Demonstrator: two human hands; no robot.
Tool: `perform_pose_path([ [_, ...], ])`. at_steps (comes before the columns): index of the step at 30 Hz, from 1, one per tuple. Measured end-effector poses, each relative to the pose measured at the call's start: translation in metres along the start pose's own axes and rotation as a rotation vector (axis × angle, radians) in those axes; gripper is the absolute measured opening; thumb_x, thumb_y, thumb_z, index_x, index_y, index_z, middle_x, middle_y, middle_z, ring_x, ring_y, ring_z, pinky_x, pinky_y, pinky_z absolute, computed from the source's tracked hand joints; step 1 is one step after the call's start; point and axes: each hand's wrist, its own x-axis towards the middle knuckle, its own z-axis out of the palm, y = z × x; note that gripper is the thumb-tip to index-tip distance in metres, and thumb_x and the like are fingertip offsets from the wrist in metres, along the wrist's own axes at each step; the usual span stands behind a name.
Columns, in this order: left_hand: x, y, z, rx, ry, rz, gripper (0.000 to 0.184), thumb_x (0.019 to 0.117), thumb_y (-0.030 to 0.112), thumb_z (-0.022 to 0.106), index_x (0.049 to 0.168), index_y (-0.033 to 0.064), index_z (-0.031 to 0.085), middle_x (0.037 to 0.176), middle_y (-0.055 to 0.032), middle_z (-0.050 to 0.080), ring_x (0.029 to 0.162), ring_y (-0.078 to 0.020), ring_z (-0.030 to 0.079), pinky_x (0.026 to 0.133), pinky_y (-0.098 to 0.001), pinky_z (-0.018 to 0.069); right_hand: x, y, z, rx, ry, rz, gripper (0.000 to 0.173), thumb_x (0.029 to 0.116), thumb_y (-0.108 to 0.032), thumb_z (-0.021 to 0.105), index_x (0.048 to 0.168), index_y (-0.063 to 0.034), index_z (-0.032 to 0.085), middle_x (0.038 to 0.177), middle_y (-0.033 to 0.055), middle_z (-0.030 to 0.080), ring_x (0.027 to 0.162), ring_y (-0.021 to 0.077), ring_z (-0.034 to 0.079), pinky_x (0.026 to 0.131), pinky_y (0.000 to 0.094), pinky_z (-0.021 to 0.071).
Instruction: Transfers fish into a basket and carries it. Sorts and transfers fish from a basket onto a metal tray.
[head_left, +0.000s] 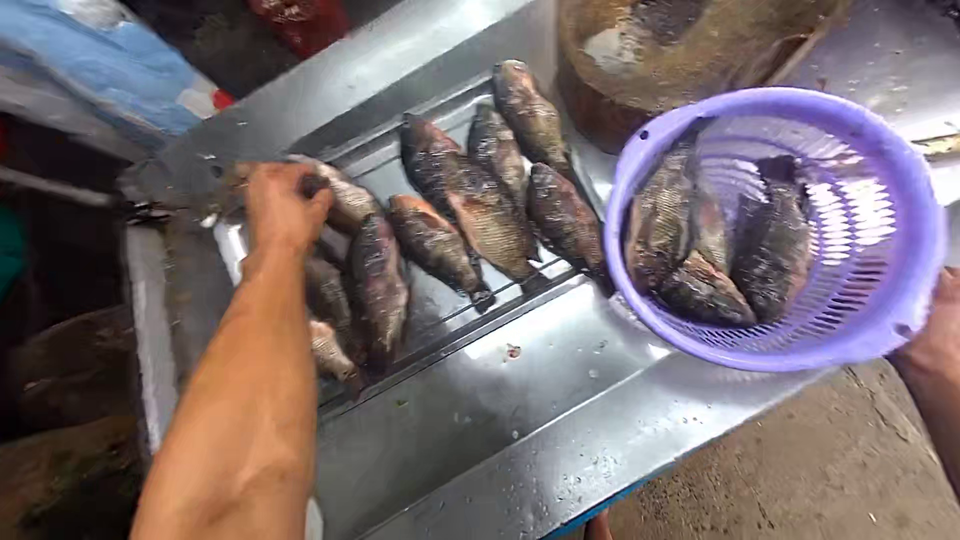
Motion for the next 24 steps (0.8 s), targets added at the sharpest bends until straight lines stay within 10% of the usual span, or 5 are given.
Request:
perform_pose_path([
  [6,0.006,0.023,0.004,-0.121,0.134,0.021,0.059,0.0982,0.043,0.052,0.14,0.0011,0.055,0.141,-0.0342,0.051,0.135,-0.0503,0.047,0.111,-0.0673,0.0354,-0.001,-0.006,-0.008,-0.069,0.028,-0.027,0.038,0.0935,-0.028,0.063,0.112,0.0049,0.068,0.119,0.0301,0.065,0.118,0.0497,0.058,0.1,0.0729,0.037],
  [9,-0.035,0.182,-0.039,-0.348,0.087,0.03,0.055,0.101,0.034,0.052,0.143,0.0,0.051,0.139,-0.0284,0.056,0.123,-0.0373,0.06,0.102,-0.052,0.0485,0.001,-0.004,-0.009,-0.057,0.036,-0.048,0.034,0.0929,-0.028,0.064,0.109,0.0014,0.07,0.116,0.0265,0.068,0.118,0.0473,0.059,0.1,0.0726,0.0368],
  [15,-0.163,0.419,0.001,-0.206,-0.374,0.348,0.074,0.0844,0.03,0.082,0.141,-0.0058,0.052,0.14,-0.0309,0.052,0.127,-0.0481,0.054,0.101,-0.0629,0.0486,-0.001,0.01,-0.008,-0.044,0.057,-0.04,0.033,0.0947,-0.034,0.059,0.104,-0.0053,0.072,0.113,0.0194,0.07,0.117,0.0415,0.061,0.102,0.0673,0.0382],
  [24,-0.159,0.465,0.065,-0.084,-0.446,0.116,0.11,0.0704,0.008,0.087,0.161,0.0058,0.024,0.156,-0.0339,0.032,0.137,-0.0534,0.042,0.097,-0.0642,0.0509,0.002,0.005,-0.013,0.038,0.063,-0.084,0.037,0.0927,-0.035,0.056,0.106,-0.0053,0.074,0.113,0.0215,0.071,0.119,0.0437,0.061,0.105,0.069,0.0336],
])
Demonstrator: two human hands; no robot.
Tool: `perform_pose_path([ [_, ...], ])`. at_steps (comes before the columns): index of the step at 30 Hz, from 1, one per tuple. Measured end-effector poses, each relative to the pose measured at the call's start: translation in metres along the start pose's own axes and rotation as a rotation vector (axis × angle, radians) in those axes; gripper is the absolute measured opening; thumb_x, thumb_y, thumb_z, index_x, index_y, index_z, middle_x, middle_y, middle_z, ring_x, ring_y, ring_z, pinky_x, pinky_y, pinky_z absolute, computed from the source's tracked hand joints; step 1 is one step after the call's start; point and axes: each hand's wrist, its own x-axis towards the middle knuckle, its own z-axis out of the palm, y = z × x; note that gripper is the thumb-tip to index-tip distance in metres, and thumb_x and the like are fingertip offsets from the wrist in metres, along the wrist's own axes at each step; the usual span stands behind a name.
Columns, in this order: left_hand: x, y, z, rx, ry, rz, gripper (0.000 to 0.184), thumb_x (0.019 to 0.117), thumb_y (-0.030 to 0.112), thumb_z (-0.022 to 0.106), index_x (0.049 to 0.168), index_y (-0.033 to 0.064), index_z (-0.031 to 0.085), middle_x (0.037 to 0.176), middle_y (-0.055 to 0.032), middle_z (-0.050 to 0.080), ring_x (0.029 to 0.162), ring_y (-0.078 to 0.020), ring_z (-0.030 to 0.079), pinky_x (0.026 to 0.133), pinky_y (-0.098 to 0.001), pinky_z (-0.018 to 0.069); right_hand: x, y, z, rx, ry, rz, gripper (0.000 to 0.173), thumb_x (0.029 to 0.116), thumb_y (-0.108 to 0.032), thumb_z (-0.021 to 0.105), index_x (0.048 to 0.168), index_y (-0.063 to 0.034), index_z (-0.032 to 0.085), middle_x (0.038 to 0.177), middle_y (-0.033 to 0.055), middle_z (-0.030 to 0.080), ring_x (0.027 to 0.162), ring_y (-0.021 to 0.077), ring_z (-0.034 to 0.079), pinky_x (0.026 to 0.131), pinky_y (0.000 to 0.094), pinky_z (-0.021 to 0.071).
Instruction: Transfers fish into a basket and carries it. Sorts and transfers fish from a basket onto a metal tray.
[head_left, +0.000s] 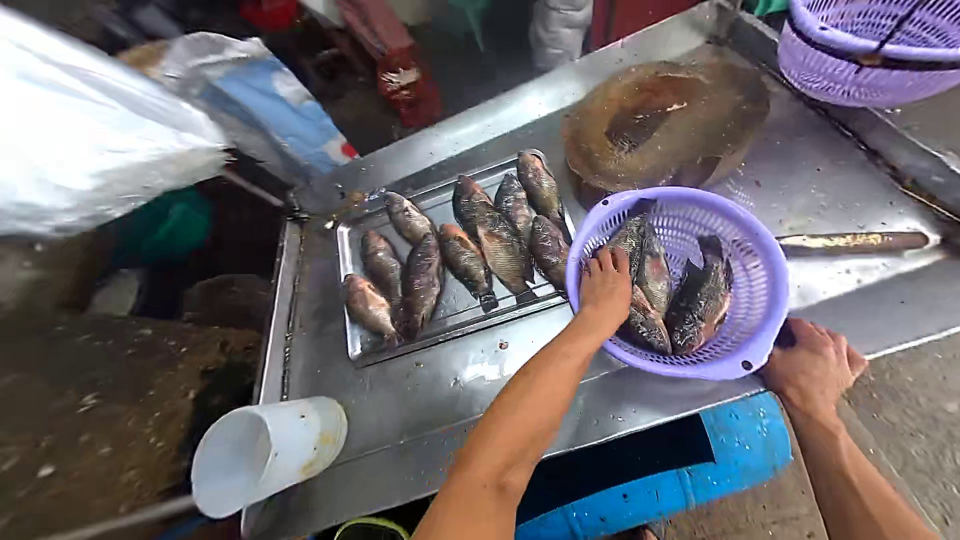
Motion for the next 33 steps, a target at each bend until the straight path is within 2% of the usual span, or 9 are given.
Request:
perform_pose_path([
  [5,0.007,-0.005,0.006,-0.093,0.153,-0.039,0.07,0.0863,0.015,0.075,0.15,0.0094,0.046,0.135,-0.0282,0.057,0.12,-0.048,0.059,0.091,-0.062,0.0535,-0.004,0.002,0.004,0.064,0.053,-0.013,0.034,0.0915,-0.027,0.056,0.11,-0.0054,0.075,0.114,0.0205,0.071,0.119,0.0432,0.06,0.107,0.0678,0.033],
  [8,0.01,-0.008,0.001,-0.249,0.203,-0.076,0.059,0.0837,0.02,0.078,0.136,0.0064,0.056,0.114,-0.0244,0.069,0.105,-0.044,0.068,0.085,-0.0639,0.0549,-0.002,0.007,0.007,0.081,0.088,-0.022,0.036,0.0902,-0.029,0.056,0.111,-0.0074,0.075,0.114,0.018,0.072,0.119,0.0408,0.061,0.107,0.0659,0.0333],
  [12,-0.005,-0.019,-0.009,-0.788,0.099,-0.193,0.075,0.0748,0.022,0.088,0.139,0.001,0.055,0.124,-0.0268,0.065,0.116,-0.0412,0.063,0.098,-0.0618,0.0511,-0.008,0.005,0.008,0.092,0.121,0.018,0.041,0.0903,-0.031,0.057,0.121,-0.0066,0.071,0.125,0.0218,0.067,0.126,0.043,0.056,0.109,0.0643,0.0326],
  [14,-0.026,-0.02,-0.016,-1.104,0.046,-0.197,0.071,0.0779,0.017,0.087,0.139,0.0029,0.054,0.123,-0.0235,0.066,0.109,-0.0346,0.067,0.093,-0.054,0.0556,-0.019,-0.005,0.004,0.145,0.134,0.11,0.049,0.0929,-0.029,0.058,0.135,-0.0046,0.063,0.141,0.0259,0.056,0.139,0.0456,0.045,0.115,0.0651,0.0277],
  [17,-0.062,-0.034,-0.042,-1.432,-0.08,-0.167,0.056,0.0945,0.014,0.073,0.145,0.0083,0.048,0.11,-0.0174,0.068,0.087,-0.025,0.069,0.077,-0.0419,0.0597,-0.051,-0.035,0.01,0.29,0.231,0.275,0.058,0.0949,-0.03,0.059,0.147,-0.0046,0.053,0.157,0.026,0.04,0.147,0.0469,0.034,0.112,0.0689,0.0292],
  [19,-0.088,-0.059,-0.063,-1.527,-0.114,-0.105,0.046,0.102,0.012,0.061,0.145,0.01,0.046,0.103,-0.0141,0.068,0.076,-0.0209,0.068,0.068,-0.0368,0.0593,-0.072,-0.057,0.02,0.371,0.271,0.388,0.063,0.0957,-0.031,0.06,0.151,-0.0046,0.047,0.163,0.0262,0.028,0.151,0.0468,0.026,0.113,0.068,0.0294],
  [22,-0.121,-0.121,-0.091,-1.504,-0.072,-0.056,0.043,0.1058,0.015,0.05,0.148,0.0143,0.043,0.108,-0.0111,0.067,0.079,-0.0199,0.069,0.066,-0.0356,0.0602,-0.077,-0.069,0.034,0.352,0.312,0.448,0.066,0.0922,-0.024,0.061,0.153,-0.0045,0.046,0.167,0.0247,0.021,0.153,0.0437,0.023,0.116,0.0606,0.0322],
  [28,-0.171,-0.259,-0.09,-1.28,0.328,-0.212,0.054,0.0961,0.002,0.062,0.146,0.0145,0.045,0.117,-0.0121,0.066,0.081,-0.0221,0.069,0.064,-0.0397,0.0603,-0.073,-0.067,0.036,0.274,0.286,0.421,0.062,0.0899,-0.019,0.063,0.149,-0.0057,0.052,0.166,0.0273,0.022,0.153,0.0451,0.022,0.123,0.0523,0.0246],
  [33,-0.166,-0.305,-0.086,-1.299,0.506,-0.414,0.054,0.0971,0.004,0.063,0.147,0.0146,0.044,0.117,-0.0147,0.063,0.083,-0.0238,0.068,0.065,-0.041,0.0594,-0.068,-0.059,0.04,0.192,0.261,0.37,0.064,0.0894,-0.019,0.064,0.15,-0.0031,0.05,0.165,0.0291,0.022,0.153,0.0467,0.021,0.124,0.0542,0.0215],
])
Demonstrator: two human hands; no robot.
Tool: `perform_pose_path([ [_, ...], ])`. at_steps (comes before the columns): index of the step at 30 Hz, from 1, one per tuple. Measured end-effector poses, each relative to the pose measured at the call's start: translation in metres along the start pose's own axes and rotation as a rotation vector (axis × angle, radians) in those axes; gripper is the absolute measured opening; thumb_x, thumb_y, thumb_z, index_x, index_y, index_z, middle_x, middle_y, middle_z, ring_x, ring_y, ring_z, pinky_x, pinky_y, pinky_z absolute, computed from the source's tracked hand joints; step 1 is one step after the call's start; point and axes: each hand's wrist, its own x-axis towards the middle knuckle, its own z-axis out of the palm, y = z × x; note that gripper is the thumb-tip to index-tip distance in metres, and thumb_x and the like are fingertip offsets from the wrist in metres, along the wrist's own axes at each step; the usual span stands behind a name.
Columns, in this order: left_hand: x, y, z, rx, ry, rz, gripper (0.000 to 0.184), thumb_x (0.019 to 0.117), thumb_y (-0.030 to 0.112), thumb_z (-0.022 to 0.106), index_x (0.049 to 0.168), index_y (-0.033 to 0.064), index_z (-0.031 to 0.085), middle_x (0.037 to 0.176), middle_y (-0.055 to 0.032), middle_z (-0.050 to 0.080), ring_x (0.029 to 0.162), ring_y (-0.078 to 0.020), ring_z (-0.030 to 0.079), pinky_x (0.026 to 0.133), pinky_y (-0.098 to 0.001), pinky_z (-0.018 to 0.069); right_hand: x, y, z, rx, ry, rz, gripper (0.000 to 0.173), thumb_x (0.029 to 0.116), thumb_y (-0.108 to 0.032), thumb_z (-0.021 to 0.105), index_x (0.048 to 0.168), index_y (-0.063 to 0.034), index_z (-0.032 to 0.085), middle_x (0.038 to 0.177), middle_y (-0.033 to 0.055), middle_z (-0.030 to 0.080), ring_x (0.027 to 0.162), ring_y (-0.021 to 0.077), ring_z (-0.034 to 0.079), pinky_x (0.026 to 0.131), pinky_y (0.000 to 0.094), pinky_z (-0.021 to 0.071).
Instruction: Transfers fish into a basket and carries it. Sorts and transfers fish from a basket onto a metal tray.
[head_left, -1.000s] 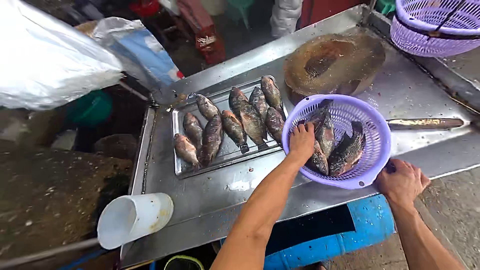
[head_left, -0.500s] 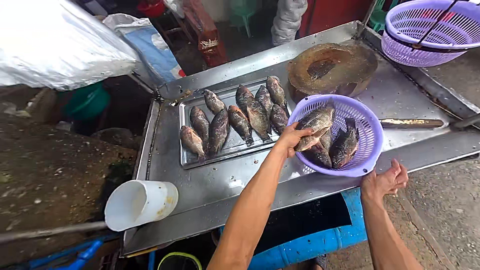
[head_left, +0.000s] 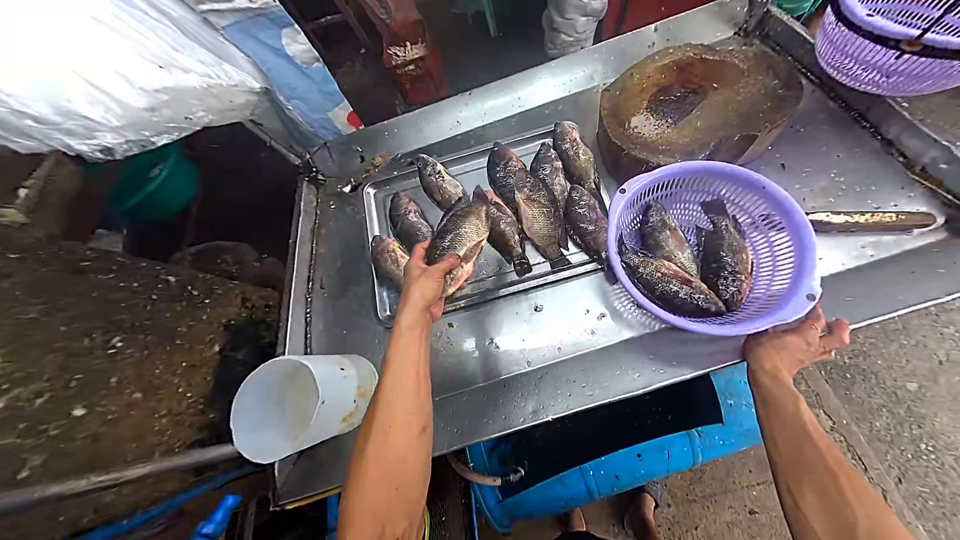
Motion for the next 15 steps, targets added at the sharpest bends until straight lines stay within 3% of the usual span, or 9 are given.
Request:
perform_pose_path([
  [4,-0.022,-0.007,-0.009,-0.022,-0.022,-0.09,0.074,0.0989,0.004,0.059,0.159,0.0273,0.024,0.118,-0.0196,0.064,0.079,-0.0293,0.07,0.063,-0.0431,0.0611,0.002,0.0,-0.001,-0.066,-0.01,-0.003,0.059,0.0946,-0.024,0.058,0.15,-0.004,0.051,0.164,0.0275,0.026,0.153,0.0446,0.023,0.124,0.0514,0.0228],
  [7,-0.057,-0.011,-0.026,-0.105,-0.15,-0.131,0.055,0.1047,0.004,0.046,0.155,0.0238,0.038,0.116,-0.0197,0.066,0.081,-0.0296,0.071,0.068,-0.0405,0.062,0.002,-0.002,-0.003,-0.086,-0.028,0.01,0.06,0.0945,-0.025,0.058,0.15,-0.0044,0.05,0.164,0.0268,0.025,0.153,0.0429,0.024,0.123,0.0501,0.0237],
  [9,-0.082,-0.026,-0.039,-0.198,-0.249,-0.1,0.053,0.1027,0.004,0.043,0.153,0.0206,0.042,0.12,-0.0193,0.065,0.087,-0.0293,0.072,0.072,-0.04,0.0628,0.002,-0.002,-0.004,-0.104,-0.04,0.012,0.06,0.0943,-0.026,0.058,0.15,-0.0041,0.05,0.164,0.0269,0.025,0.153,0.0428,0.024,0.123,0.05,0.0246],
  [12,-0.1,-0.062,-0.061,-0.257,-0.389,-0.027,0.063,0.0877,0.002,0.057,0.149,0.0149,0.049,0.121,-0.0176,0.067,0.092,-0.0279,0.072,0.075,-0.0418,0.0639,0.004,0.001,-0.003,-0.127,-0.054,0.008,0.061,0.0937,-0.027,0.059,0.15,-0.0045,0.05,0.165,0.026,0.026,0.153,0.0429,0.023,0.123,0.0506,0.0238],
  [15,-0.091,-0.072,-0.081,0.117,-0.545,-0.026,0.06,0.0888,0.002,0.062,0.147,0.0113,0.053,0.126,-0.0104,0.069,0.1,-0.0168,0.07,0.087,-0.0352,0.0603,0.005,0.002,-0.008,-0.145,-0.102,0.0,0.062,0.0946,-0.024,0.059,0.152,-0.0026,0.046,0.166,0.0266,0.023,0.154,0.0432,0.021,0.123,0.0533,0.0223],
])
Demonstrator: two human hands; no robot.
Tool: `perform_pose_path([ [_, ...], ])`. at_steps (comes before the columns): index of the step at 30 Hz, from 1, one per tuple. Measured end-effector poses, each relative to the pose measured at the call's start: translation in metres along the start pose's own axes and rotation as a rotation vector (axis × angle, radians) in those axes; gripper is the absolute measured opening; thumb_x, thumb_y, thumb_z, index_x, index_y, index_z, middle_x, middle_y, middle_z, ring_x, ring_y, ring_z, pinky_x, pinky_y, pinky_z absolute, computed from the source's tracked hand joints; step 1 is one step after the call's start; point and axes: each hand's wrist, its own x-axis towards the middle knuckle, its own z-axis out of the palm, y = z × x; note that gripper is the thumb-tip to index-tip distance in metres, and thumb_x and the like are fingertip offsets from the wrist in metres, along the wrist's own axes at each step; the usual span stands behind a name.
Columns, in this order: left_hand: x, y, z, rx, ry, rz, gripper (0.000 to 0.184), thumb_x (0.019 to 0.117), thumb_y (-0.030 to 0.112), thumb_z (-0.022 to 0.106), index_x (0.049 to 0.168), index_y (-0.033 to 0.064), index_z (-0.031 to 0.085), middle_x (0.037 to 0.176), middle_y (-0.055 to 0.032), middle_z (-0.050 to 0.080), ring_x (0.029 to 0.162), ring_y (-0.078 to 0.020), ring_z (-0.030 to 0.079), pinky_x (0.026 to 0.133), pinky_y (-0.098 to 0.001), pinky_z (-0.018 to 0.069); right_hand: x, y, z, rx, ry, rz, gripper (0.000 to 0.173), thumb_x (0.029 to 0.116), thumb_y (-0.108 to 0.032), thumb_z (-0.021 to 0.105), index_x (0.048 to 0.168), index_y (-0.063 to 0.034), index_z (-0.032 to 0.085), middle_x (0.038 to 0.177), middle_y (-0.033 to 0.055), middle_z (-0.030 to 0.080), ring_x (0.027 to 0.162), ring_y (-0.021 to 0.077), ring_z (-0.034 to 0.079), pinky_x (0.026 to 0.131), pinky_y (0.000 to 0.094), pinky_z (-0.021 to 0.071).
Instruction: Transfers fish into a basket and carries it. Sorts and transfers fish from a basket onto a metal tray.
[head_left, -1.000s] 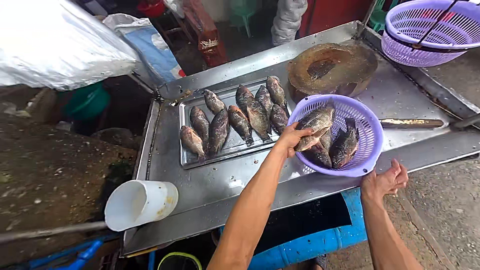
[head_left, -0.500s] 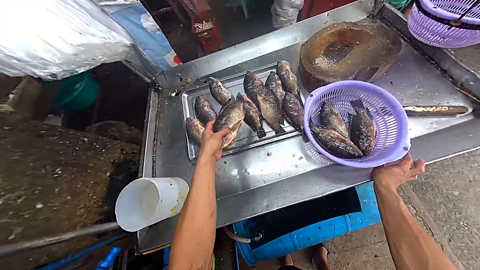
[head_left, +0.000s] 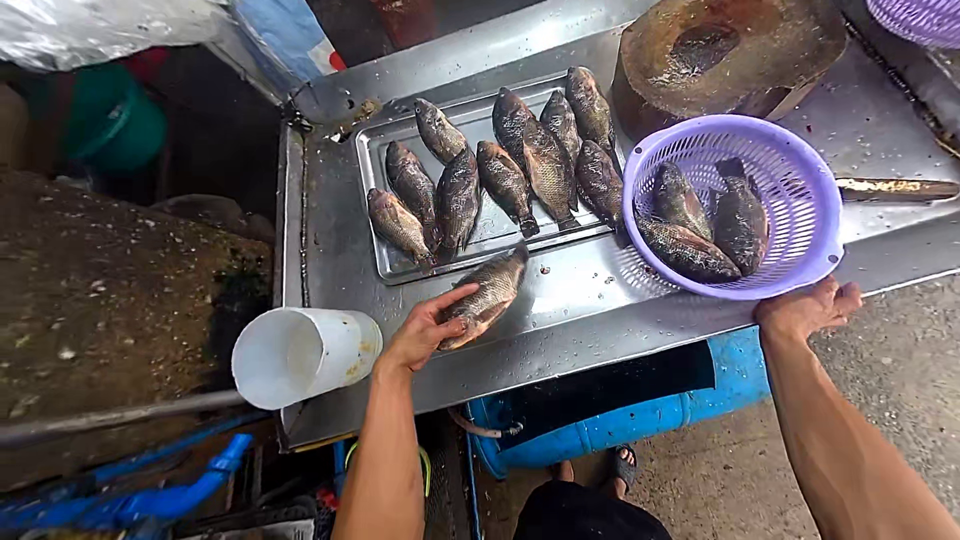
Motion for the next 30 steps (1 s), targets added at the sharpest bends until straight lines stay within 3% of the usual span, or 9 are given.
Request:
perform_pose_path([
  [2,0.002,-0.001,-0.017,0.213,0.001,-0.116,0.059,0.0973,0.007,0.059,0.154,0.0155,0.045,0.121,-0.012,0.069,0.096,-0.017,0.067,0.086,-0.0372,0.0564,0.0,0.001,0.001,-0.031,-0.01,-0.01,0.063,0.0952,-0.026,0.058,0.152,-0.0032,0.045,0.166,0.0259,0.023,0.154,0.0425,0.021,0.123,0.0538,0.0232],
  [4,-0.003,-0.004,-0.032,0.406,0.191,-0.197,0.057,0.1047,0.015,0.055,0.159,0.0172,0.036,0.123,-0.0177,0.068,0.098,-0.0268,0.07,0.087,-0.0463,0.0572,0.0,0.0,0.003,-0.032,0.007,-0.011,0.062,0.0951,-0.028,0.058,0.151,-0.005,0.048,0.166,0.0243,0.025,0.154,0.0412,0.022,0.122,0.0528,0.0251],
  [7,-0.027,-0.008,-0.029,0.718,0.567,-0.252,0.052,0.1023,0.027,0.063,0.148,0.0059,0.05,0.128,-0.0258,0.065,0.112,-0.0428,0.066,0.095,-0.0643,0.0511,0.0,-0.001,0.002,-0.042,0.012,-0.008,0.062,0.095,-0.031,0.059,0.151,-0.0064,0.049,0.165,0.023,0.027,0.153,0.04,0.026,0.121,0.0521,0.0278],
  [10,-0.05,-0.011,0.01,0.716,0.701,-0.319,0.046,0.1002,0.032,0.065,0.131,-0.0021,0.061,0.12,-0.0259,0.067,0.113,-0.0409,0.065,0.099,-0.0617,0.0495,-0.001,-0.001,-0.001,-0.031,-0.004,-0.012,0.063,0.0952,-0.033,0.06,0.151,-0.0069,0.048,0.165,0.0236,0.026,0.153,0.04,0.025,0.121,0.052,0.027],
  [15,-0.048,-0.047,0.06,0.823,0.808,-0.229,0.058,0.091,0.008,0.067,0.148,0.0075,0.052,0.147,-0.0281,0.049,0.133,-0.047,0.05,0.106,-0.0601,0.0458,-0.002,-0.003,-0.005,-0.042,-0.033,-0.018,0.066,0.0958,-0.037,0.059,0.154,-0.0091,0.045,0.166,0.0228,0.025,0.154,0.0405,0.024,0.122,0.0543,0.0251],
  [19,-0.023,-0.066,0.035,1.205,0.472,-0.01,0.076,0.0836,-0.001,0.07,0.152,0.0251,0.051,0.164,-0.0165,0.034,0.148,-0.0463,0.033,0.106,-0.0658,0.043,0.0,0.0,-0.001,-0.035,-0.032,-0.023,0.067,0.0951,-0.035,0.061,0.155,-0.0092,0.044,0.166,0.0233,0.024,0.154,0.0404,0.023,0.122,0.0556,0.0231],
  [22,0.004,-0.054,0.009,1.385,0.137,0.033,0.081,0.087,0.0,0.068,0.157,0.0323,0.042,0.163,-0.0108,0.038,0.149,-0.0424,0.034,0.107,-0.0646,0.0411,0.002,0.002,0.002,-0.034,-0.022,-0.031,0.066,0.095,-0.033,0.061,0.154,-0.0092,0.045,0.167,0.0232,0.024,0.153,0.0413,0.025,0.121,0.0565,0.0245],
  [26,0.032,-0.044,0.0,1.378,0.049,0.067,0.065,0.0892,0.016,0.072,0.151,0.0246,0.052,0.147,-0.014,0.055,0.132,-0.0401,0.053,0.103,-0.0607,0.0459,0.004,0.003,0.002,-0.053,-0.027,-0.033,0.066,0.0939,-0.031,0.061,0.154,-0.0091,0.045,0.167,0.0229,0.024,0.153,0.0418,0.026,0.121,0.056,0.0254],
  [30,0.047,-0.037,-0.012,1.07,0.025,0.038,0.053,0.0862,0.025,0.078,0.136,0.0123,0.064,0.125,-0.0172,0.069,0.118,-0.035,0.066,0.103,-0.0589,0.0494,0.003,0.003,0.0,-0.025,-0.036,-0.037,0.062,0.0945,-0.027,0.061,0.152,-0.007,0.047,0.166,0.0239,0.025,0.153,0.0422,0.025,0.121,0.0556,0.0245],
])
